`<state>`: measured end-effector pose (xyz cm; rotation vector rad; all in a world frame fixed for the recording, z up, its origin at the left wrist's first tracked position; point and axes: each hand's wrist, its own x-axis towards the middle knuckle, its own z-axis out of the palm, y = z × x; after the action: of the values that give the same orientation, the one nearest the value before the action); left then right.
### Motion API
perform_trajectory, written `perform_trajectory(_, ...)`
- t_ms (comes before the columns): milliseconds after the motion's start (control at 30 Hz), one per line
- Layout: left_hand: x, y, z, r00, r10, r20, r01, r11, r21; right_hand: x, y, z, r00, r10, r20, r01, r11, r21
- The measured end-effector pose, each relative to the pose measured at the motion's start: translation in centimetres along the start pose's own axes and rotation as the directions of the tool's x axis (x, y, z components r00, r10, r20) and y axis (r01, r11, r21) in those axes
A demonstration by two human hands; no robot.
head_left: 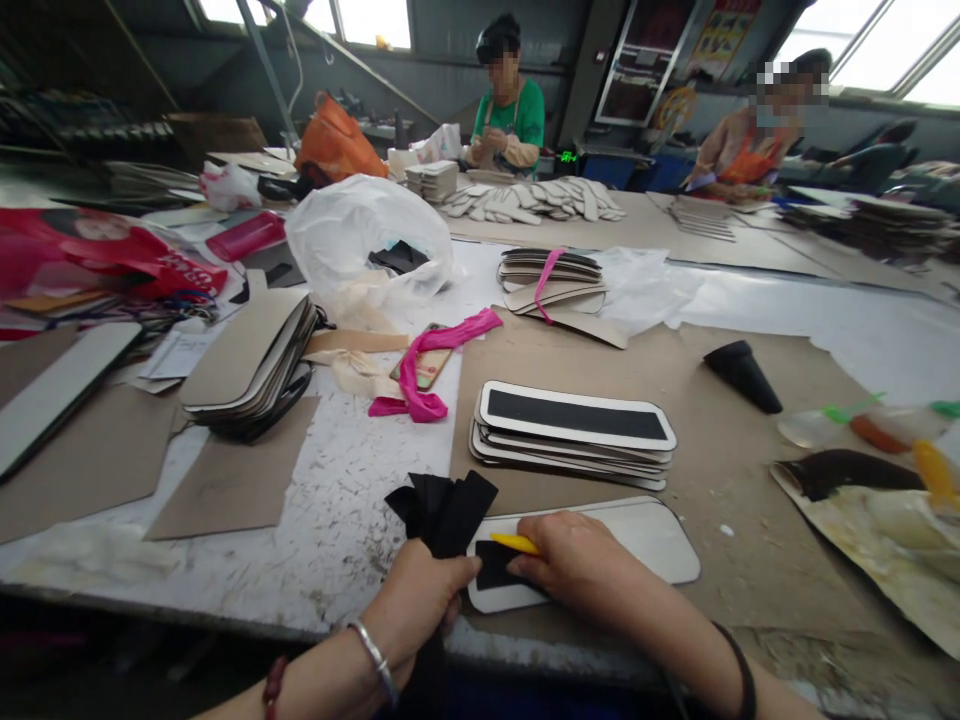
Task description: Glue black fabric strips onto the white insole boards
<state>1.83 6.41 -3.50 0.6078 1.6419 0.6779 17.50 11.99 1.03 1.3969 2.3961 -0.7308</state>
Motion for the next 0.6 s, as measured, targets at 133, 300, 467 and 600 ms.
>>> perform_trajectory(133, -0.4, 0.0, -0.4, 1.000, 0.020, 0.020, -0.021, 0.997, 0.071, -4.1, 5.4, 0.2, 0.981, 0.194, 0.008, -0.194, 0.981, 0.020)
perform_trajectory(300, -0.2, -0.1, -1.0, 0.997, 0.022, 0.080, -0.034, 0.988, 0.148, -7.9, 11.4, 0.9, 0.907, 0.382, -0.176, -0.369, 0.924, 0.104)
perform_trajectory(467, -0.4, 0.1, -1.3, 0.987, 0.023, 0.156, -0.049, 0.985, 0.163, -7.9, 9.2, -0.3, 0.974, 0.201, -0.108, -0.159, 0.937, 0.310)
perform_trajectory(600, -0.6, -0.1, -1.4, 0.982, 0.009, 0.188, -0.011, 1.000, 0.011, -7.2, 5.9, -1.8, 0.994, -0.014, -0.105, 0.061, 0.884, 0.464)
